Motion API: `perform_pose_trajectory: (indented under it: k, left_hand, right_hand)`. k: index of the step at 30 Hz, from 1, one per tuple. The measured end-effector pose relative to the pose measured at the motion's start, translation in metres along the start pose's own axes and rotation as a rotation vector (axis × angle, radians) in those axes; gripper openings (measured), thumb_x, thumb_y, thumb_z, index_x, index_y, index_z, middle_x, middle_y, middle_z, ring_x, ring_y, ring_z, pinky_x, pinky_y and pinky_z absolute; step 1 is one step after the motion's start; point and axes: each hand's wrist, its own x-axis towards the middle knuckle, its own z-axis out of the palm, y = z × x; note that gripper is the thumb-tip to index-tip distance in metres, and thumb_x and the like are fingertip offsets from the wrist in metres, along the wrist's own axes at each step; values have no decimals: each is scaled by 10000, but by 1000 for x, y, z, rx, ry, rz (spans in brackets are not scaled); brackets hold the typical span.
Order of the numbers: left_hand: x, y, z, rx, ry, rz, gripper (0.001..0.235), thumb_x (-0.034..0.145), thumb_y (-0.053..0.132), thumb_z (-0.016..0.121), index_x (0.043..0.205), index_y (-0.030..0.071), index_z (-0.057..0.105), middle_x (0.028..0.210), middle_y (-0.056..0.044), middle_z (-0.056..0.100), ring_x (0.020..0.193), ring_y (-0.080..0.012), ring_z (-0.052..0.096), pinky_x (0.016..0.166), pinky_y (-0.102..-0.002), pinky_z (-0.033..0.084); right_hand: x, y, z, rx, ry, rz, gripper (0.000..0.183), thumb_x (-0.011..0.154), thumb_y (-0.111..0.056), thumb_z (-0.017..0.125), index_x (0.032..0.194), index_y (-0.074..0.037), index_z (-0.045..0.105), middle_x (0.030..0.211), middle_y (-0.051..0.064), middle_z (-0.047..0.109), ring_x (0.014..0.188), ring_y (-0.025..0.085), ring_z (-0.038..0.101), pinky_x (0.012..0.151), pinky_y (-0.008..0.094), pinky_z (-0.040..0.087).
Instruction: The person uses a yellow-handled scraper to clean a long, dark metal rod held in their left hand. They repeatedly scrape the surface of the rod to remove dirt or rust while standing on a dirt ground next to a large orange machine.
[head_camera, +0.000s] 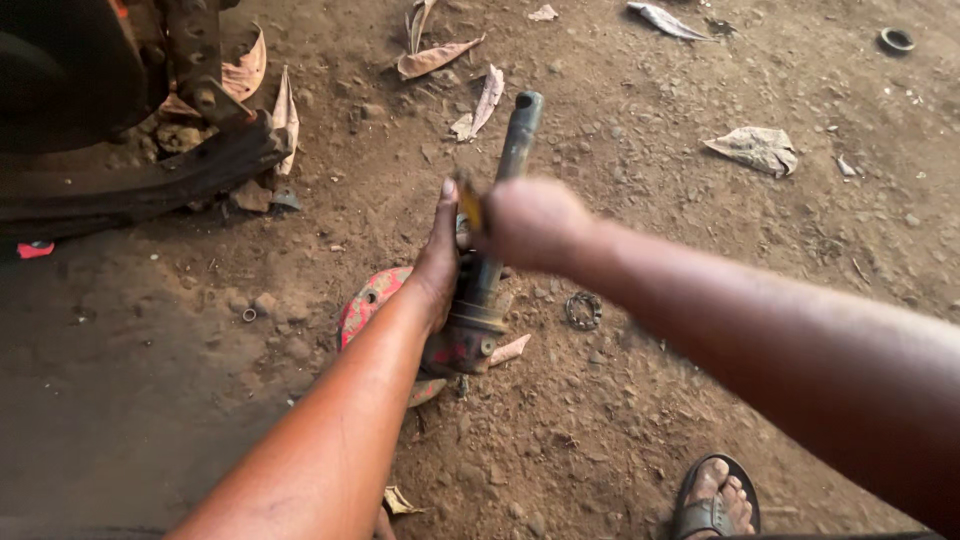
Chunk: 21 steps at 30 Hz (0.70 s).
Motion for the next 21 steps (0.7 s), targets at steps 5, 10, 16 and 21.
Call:
perform_pose_trajectory:
  k: [5, 10, 16, 21]
  left_hand:
    - [-7, -1, 0, -41, 10, 49, 1037, 710, 986, 272, 1084, 133, 727, 915, -128, 727, 805, -222, 643, 700, -378, 500]
    - [-7, 4, 5, -79, -18, 64, 995, 703, 960, 305, 1094, 164, 755, 932, -57, 741, 846, -193, 668, 746, -362, 516]
    - [-2, -5, -1, 13, 61, -5, 1107, 711, 1011, 286, 1084, 93, 779, 912, -84, 673, 814, -216, 583, 729, -380, 459]
    - [-2, 0, -1, -2, -24, 19, 1201, 679, 1035, 254, 1159, 61, 767, 969, -115, 669, 857, -229, 589, 753, -384, 449]
  right_hand:
    - [17, 27, -8, 124, 79, 147, 361, 1049, -339, 511, 954, -50, 706, 752, 115, 709, 583, 230, 710, 515, 422, 627]
    - [5, 25, 15, 212, 130, -5, 359, 971, -397, 613, 922, -62, 733, 754, 129, 726, 611, 271, 718, 574, 416, 605]
    - [12, 42, 10, 280, 243, 70, 361, 996, -411, 617, 944, -80, 752, 751, 135, 731, 631, 284, 717, 609, 447, 586]
    - [-2, 32, 20, 145, 131, -29, 314, 967, -413, 622, 955, -139, 774, 761, 94, 714, 655, 267, 717, 623, 446, 603]
